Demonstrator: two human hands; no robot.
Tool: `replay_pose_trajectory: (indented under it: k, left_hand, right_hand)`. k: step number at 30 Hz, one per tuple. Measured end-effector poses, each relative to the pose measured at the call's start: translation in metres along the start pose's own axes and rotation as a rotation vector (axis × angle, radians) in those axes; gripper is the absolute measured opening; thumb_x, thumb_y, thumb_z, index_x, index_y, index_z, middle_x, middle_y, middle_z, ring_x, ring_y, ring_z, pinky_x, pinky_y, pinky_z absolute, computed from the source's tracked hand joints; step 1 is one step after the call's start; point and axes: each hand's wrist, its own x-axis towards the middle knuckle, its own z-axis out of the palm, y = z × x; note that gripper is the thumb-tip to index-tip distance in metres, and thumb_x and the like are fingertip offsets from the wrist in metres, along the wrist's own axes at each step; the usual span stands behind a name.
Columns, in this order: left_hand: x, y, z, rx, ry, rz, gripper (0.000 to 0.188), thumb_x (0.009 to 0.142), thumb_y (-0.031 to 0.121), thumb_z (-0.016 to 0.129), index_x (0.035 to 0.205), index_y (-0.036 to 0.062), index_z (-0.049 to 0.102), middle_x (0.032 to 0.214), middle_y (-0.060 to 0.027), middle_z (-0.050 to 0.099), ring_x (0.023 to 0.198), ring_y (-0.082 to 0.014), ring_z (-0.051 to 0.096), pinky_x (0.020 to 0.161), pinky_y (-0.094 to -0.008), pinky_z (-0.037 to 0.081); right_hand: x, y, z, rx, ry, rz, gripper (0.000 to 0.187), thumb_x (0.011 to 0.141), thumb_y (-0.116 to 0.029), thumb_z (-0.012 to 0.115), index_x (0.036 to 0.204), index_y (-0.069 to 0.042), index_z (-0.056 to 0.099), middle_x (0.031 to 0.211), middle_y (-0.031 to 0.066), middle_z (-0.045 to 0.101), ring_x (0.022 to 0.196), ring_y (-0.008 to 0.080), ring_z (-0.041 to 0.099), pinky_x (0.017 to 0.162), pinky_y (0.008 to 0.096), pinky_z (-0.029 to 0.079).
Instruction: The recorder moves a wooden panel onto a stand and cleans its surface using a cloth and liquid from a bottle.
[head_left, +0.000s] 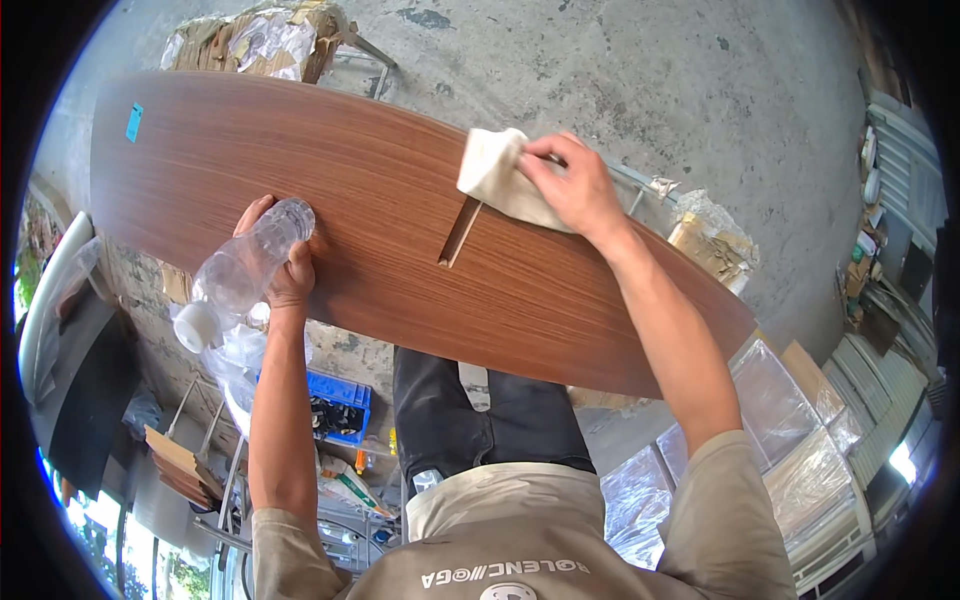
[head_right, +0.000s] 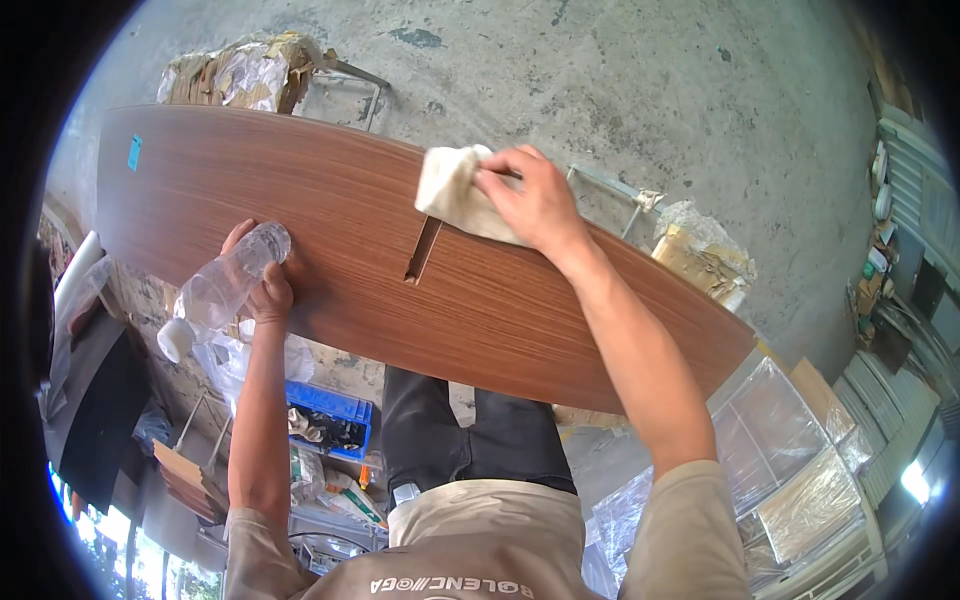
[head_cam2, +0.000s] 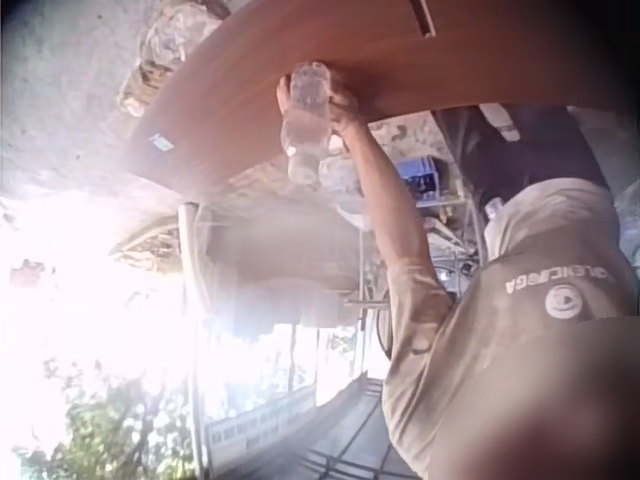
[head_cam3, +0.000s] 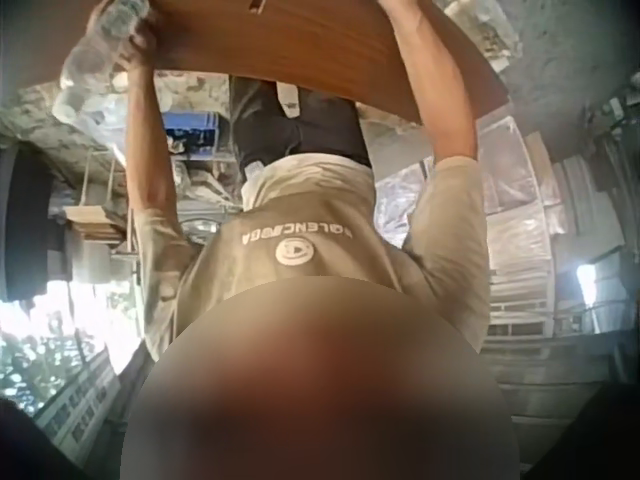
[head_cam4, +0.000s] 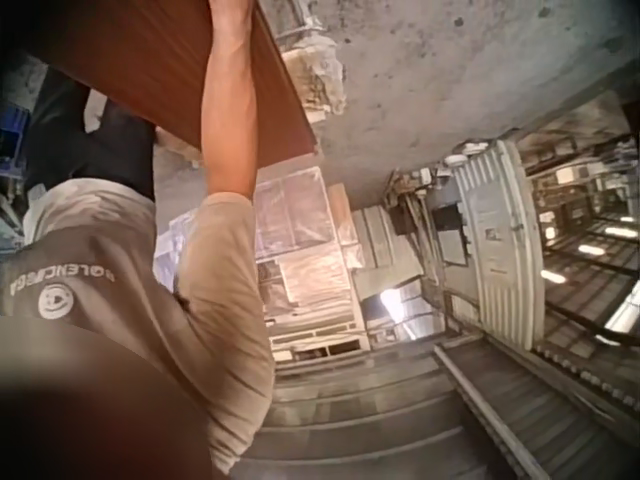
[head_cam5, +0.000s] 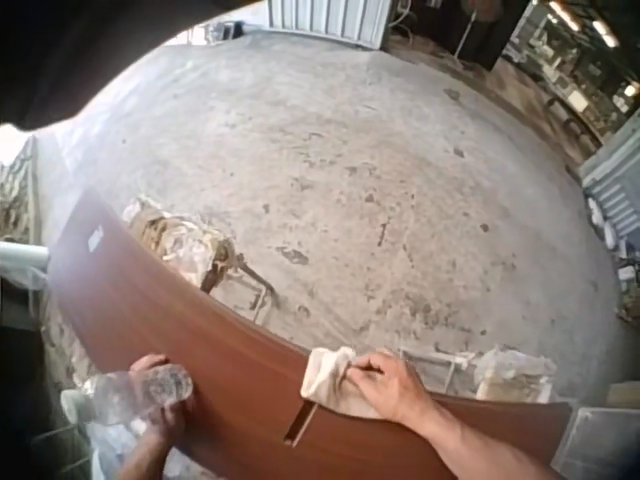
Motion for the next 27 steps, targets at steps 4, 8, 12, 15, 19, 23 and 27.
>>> replay_pose_trajectory:
  k: [4,8,12,15,19,23,27]
  left_hand:
    - [0.004,-0.001,-0.005,0.009,-0.002,0.022,0.087,0.089,0.077,0.053,0.125,-0.0011,0.061,0.121,-0.0174,0.064,0.114,-0.0347,0.061,0.100,-0.0447,0.046]
    - [0.001,-0.001,-0.004,0.019,-0.045,0.045,0.082,0.092,0.072,0.053,0.127,-0.0018,0.058,0.126,-0.0185,0.062,0.119,-0.0344,0.058,0.103,-0.0458,0.044]
    - [0.002,-0.004,-0.003,-0.008,-0.004,0.054,0.083,0.091,0.074,0.053,0.125,-0.0018,0.060,0.123,-0.0179,0.064,0.116,-0.0354,0.061,0.101,-0.0458,0.046]
    - [0.002,-0.006,-0.003,-0.021,-0.014,0.050,0.085,0.091,0.075,0.053,0.125,-0.0023,0.059,0.122,-0.0185,0.064,0.116,-0.0360,0.060,0.102,-0.0463,0.046]
    - [-0.001,-0.011,0.002,-0.017,-0.029,0.035,0.088,0.091,0.076,0.050,0.127,-0.0035,0.058,0.125,-0.0194,0.062,0.117,-0.0356,0.060,0.103,-0.0464,0.045]
    - [-0.009,-0.021,0.004,-0.045,-0.051,0.002,0.088,0.093,0.076,0.047,0.127,-0.0043,0.057,0.126,-0.0205,0.061,0.118,-0.0352,0.059,0.103,-0.0456,0.045]
    - [-0.008,-0.024,0.004,-0.057,-0.066,0.010,0.090,0.094,0.077,0.042,0.131,-0.0044,0.054,0.125,-0.0198,0.060,0.115,-0.0335,0.060,0.100,-0.0453,0.047]
  right_hand:
    - [-0.061,0.063,-0.064,-0.096,0.017,0.051,0.020,0.093,-0.020,0.073,0.103,-0.003,0.073,0.098,0.0075,0.068,0.094,0.0217,0.066,0.088,0.0350,0.052]
    - [-0.081,0.062,-0.083,-0.062,0.010,0.188,0.019,0.091,-0.014,0.073,0.103,0.000,0.070,0.101,0.0094,0.065,0.099,0.0219,0.064,0.091,0.0328,0.050]
    - [-0.110,0.054,-0.073,-0.260,0.214,0.082,0.019,0.086,-0.010,0.074,0.103,-0.002,0.069,0.104,0.0121,0.064,0.102,0.0290,0.063,0.091,0.0382,0.050]
    - [-0.172,0.057,-0.087,-0.512,0.070,-0.022,0.010,0.083,-0.006,0.075,0.092,-0.007,0.071,0.099,0.0086,0.067,0.100,0.0301,0.063,0.089,0.0416,0.049]
    - [-0.219,0.065,-0.066,-0.482,0.178,-0.027,0.015,0.082,-0.002,0.076,0.095,-0.007,0.071,0.100,0.0075,0.069,0.099,0.0289,0.064,0.086,0.0396,0.052]
    - [-0.218,0.050,-0.045,-0.350,0.426,0.044,0.027,0.085,-0.001,0.075,0.111,-0.004,0.067,0.102,0.0132,0.067,0.096,0.0311,0.065,0.085,0.0413,0.053]
    - [-0.188,0.031,-0.044,-0.331,0.492,-0.063,0.029,0.086,0.001,0.074,0.113,-0.005,0.068,0.101,0.0116,0.067,0.093,0.0301,0.065,0.082,0.0386,0.053]
